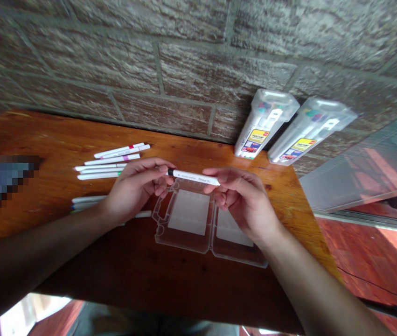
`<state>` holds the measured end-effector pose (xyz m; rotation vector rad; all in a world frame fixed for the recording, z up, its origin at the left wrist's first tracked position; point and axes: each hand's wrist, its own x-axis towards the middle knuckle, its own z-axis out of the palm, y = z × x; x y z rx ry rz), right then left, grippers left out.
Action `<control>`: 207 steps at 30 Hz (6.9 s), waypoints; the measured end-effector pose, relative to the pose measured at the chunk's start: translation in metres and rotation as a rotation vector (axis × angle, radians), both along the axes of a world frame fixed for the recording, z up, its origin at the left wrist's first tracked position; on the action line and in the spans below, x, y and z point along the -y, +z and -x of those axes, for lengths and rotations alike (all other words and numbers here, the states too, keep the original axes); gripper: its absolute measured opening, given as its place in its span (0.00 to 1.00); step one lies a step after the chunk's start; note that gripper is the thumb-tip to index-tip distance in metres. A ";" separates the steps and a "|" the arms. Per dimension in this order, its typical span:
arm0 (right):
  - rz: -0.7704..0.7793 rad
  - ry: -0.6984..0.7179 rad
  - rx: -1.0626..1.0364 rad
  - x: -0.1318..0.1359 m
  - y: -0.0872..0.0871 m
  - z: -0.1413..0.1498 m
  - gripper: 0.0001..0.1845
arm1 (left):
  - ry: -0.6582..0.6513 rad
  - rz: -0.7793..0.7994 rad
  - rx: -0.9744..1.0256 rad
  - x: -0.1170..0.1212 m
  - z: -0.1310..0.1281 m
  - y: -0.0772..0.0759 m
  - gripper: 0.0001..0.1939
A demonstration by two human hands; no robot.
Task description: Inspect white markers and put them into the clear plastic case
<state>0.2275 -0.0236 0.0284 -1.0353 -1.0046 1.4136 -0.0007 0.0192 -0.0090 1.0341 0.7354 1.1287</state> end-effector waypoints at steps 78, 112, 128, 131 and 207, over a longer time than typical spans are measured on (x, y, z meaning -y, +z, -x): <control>0.186 -0.241 -0.061 -0.022 -0.016 -0.014 0.05 | -0.004 -0.375 -0.220 0.018 -0.002 0.007 0.17; 0.006 -0.218 -0.041 -0.017 -0.014 -0.012 0.06 | -0.216 0.025 0.076 0.012 -0.002 0.010 0.13; -0.008 -0.235 -0.036 -0.017 -0.013 -0.013 0.09 | -0.112 -0.055 0.026 0.007 -0.004 0.004 0.09; 0.000 -0.229 -0.040 -0.016 -0.013 -0.013 0.09 | -0.070 -0.058 0.011 0.007 -0.004 0.005 0.09; -0.235 -0.048 0.243 -0.008 -0.016 -0.009 0.06 | -0.004 -0.151 -0.252 0.004 -0.002 0.004 0.08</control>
